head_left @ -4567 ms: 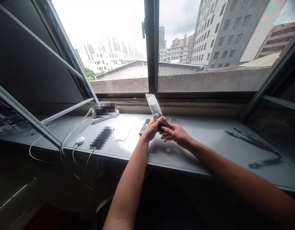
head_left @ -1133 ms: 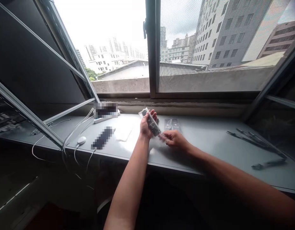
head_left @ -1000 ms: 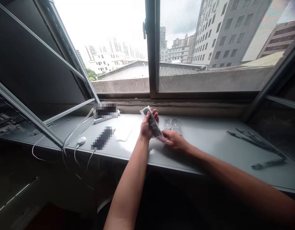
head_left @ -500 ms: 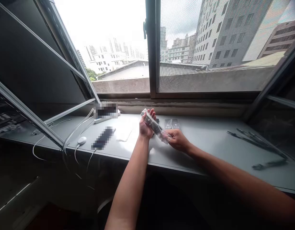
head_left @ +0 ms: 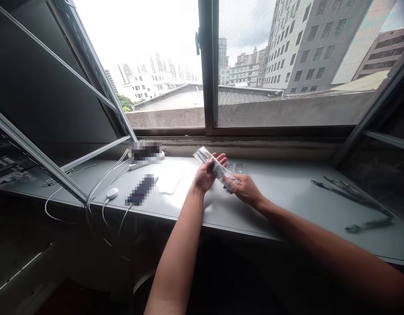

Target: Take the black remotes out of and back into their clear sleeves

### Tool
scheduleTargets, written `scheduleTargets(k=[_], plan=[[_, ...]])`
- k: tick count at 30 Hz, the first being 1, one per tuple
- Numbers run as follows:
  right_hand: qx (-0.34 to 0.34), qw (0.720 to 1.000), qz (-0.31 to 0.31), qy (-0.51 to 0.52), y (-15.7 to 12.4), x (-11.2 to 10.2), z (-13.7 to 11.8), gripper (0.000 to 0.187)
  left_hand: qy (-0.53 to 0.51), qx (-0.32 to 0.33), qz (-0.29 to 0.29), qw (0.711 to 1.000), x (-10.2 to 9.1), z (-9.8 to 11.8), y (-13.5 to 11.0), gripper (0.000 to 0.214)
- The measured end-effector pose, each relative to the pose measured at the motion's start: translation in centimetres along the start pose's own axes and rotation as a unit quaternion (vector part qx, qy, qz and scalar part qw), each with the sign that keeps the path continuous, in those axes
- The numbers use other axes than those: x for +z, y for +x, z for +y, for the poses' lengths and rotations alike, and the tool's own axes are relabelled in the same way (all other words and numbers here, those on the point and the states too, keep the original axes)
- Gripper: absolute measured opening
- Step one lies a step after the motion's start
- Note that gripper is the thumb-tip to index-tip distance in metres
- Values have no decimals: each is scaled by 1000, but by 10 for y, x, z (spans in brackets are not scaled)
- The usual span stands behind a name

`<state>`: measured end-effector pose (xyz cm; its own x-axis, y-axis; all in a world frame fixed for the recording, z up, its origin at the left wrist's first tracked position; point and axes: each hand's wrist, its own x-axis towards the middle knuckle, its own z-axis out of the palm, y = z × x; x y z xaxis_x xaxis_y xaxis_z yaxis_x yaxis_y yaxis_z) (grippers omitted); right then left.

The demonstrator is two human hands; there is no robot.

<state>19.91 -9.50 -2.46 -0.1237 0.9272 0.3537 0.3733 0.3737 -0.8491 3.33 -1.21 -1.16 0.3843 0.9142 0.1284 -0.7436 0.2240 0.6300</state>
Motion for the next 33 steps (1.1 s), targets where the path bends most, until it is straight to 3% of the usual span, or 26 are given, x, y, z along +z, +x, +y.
scheduleTargets(k=[5, 9, 12, 15, 18, 20, 25, 29, 33], plan=[[44, 998, 20, 26, 2, -1, -6, 53, -71, 68, 55, 994, -2, 5, 7, 31], [43, 997, 25, 55, 3, -4, -11, 47, -125, 114, 95, 981, -5, 9, 9, 39], [42, 994, 65, 82, 5, -5, -7, 44, -141, 134, 112, 974, -6, 12, 9, 42], [42, 980, 120, 153, 9, -6, 0, 46, -139, 134, 108, 975, -5, 12, 9, 43], [60, 961, 129, 237, 13, -6, 3, 50, -109, 109, 65, 986, -1, 9, 6, 38], [90, 953, 88, 275, 13, -7, 0, 52, -70, 87, 22, 993, 2, 5, 3, 36], [158, 941, -77, 289, 8, -5, -11, 57, 31, 35, -55, 997, 7, -3, -6, 41], [187, 944, -109, 248, 6, -4, -10, 55, 38, 11, -47, 998, 8, -2, -7, 40], [188, 944, -127, 241, 6, -6, -9, 54, 5, 44, -2, 999, 6, 1, -2, 33]])
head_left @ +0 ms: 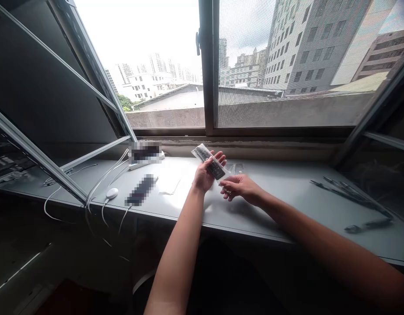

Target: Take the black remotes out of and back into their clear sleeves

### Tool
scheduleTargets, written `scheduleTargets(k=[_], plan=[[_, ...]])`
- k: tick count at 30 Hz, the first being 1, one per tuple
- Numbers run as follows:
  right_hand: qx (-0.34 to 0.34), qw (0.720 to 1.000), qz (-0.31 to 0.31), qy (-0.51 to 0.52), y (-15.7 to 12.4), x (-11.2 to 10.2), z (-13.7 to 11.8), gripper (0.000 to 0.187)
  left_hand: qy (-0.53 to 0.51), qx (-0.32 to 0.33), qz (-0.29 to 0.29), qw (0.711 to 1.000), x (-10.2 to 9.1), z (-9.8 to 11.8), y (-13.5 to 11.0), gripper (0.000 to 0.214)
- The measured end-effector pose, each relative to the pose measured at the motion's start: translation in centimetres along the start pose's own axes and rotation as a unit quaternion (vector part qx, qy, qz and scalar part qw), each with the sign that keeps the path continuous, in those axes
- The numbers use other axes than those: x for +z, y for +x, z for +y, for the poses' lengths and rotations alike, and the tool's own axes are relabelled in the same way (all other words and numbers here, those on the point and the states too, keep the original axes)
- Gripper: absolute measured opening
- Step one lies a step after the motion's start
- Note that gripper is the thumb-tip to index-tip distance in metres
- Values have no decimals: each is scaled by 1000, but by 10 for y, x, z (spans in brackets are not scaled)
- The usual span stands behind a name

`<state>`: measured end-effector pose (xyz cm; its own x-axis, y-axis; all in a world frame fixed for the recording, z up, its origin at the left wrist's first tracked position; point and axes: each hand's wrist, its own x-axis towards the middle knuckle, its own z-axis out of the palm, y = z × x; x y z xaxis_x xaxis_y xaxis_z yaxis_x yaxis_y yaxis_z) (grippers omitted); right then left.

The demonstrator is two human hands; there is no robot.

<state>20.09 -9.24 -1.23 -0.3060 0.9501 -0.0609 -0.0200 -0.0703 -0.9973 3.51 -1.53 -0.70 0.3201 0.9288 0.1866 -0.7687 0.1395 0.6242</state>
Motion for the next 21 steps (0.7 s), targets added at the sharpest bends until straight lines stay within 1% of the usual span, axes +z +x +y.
scheduleTargets(k=[3, 6, 10, 14, 17, 19, 21], plan=[[-24, 999, -21, -17, -1, 0, -1, 51, -25, 14, 54, 998, -3, 1, 5, 28], [-32, 998, -48, -38, -1, 1, 0, 50, -43, 0, 91, 995, -6, 1, 7, 25], [-19, 996, -64, -62, 3, 0, 7, 57, -72, -19, 86, 993, -5, 2, 7, 23], [-59, 990, -62, -109, 6, -3, 11, 54, -84, -34, 91, 992, 0, 3, 5, 25], [-92, 982, -53, -156, 6, -5, 9, 49, -64, -66, 70, 993, 3, 2, 2, 25], [-120, 974, -37, -187, 6, -6, 7, 41, -39, -91, 32, 995, 3, 1, -1, 27], [-169, 959, -18, -228, 4, -6, 5, 29, -9, -116, -15, 993, 1, -1, -4, 31]])
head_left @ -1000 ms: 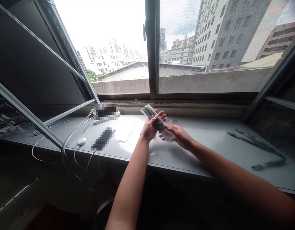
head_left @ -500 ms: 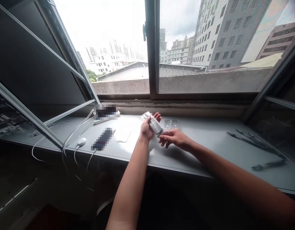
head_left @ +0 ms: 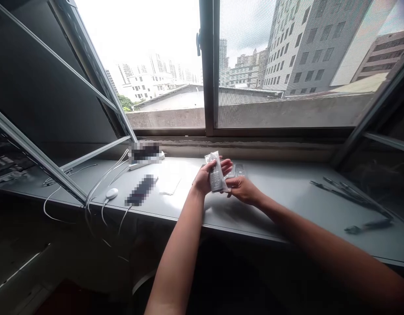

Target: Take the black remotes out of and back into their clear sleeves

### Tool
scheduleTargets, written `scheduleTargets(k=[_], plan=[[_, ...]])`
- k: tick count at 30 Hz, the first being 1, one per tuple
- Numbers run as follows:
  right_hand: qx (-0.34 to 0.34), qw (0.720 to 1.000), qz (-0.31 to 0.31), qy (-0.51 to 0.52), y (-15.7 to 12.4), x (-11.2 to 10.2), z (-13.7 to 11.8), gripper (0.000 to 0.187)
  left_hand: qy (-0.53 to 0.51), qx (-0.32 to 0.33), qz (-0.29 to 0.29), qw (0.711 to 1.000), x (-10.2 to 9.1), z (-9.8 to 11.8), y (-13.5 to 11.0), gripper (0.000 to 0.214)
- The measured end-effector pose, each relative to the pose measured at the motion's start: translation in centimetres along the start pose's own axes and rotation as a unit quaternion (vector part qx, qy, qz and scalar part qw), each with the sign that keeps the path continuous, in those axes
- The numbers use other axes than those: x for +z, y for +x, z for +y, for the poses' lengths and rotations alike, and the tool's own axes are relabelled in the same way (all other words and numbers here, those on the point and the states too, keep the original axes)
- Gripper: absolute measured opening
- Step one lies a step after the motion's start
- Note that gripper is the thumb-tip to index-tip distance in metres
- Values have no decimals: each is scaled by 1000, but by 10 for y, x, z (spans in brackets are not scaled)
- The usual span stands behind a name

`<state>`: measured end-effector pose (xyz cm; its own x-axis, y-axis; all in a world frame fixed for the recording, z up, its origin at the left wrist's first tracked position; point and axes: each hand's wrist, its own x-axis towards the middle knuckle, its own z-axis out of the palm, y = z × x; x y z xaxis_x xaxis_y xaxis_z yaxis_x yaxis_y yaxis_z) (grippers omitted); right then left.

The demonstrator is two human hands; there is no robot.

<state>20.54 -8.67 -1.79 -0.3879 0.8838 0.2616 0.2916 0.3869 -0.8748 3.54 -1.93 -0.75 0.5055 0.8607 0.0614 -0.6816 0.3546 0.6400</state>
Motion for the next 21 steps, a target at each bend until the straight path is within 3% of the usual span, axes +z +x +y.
scheduleTargets(k=[4, 10, 17, 21], plan=[[-98, 993, 31, -62, -1, -2, -4, 19, 82, -62, -55, 993, -2, -3, -4, 36], [-122, 984, 82, -105, -2, -3, -4, 13, 137, -77, -75, 985, 2, -7, -7, 44], [-182, 951, 107, -224, -6, -15, 1, 11, 199, -112, -26, 973, -4, -13, 0, 51], [-197, 939, 108, -259, -8, -17, 3, 13, 239, -85, -13, 967, -7, -17, 5, 51]])
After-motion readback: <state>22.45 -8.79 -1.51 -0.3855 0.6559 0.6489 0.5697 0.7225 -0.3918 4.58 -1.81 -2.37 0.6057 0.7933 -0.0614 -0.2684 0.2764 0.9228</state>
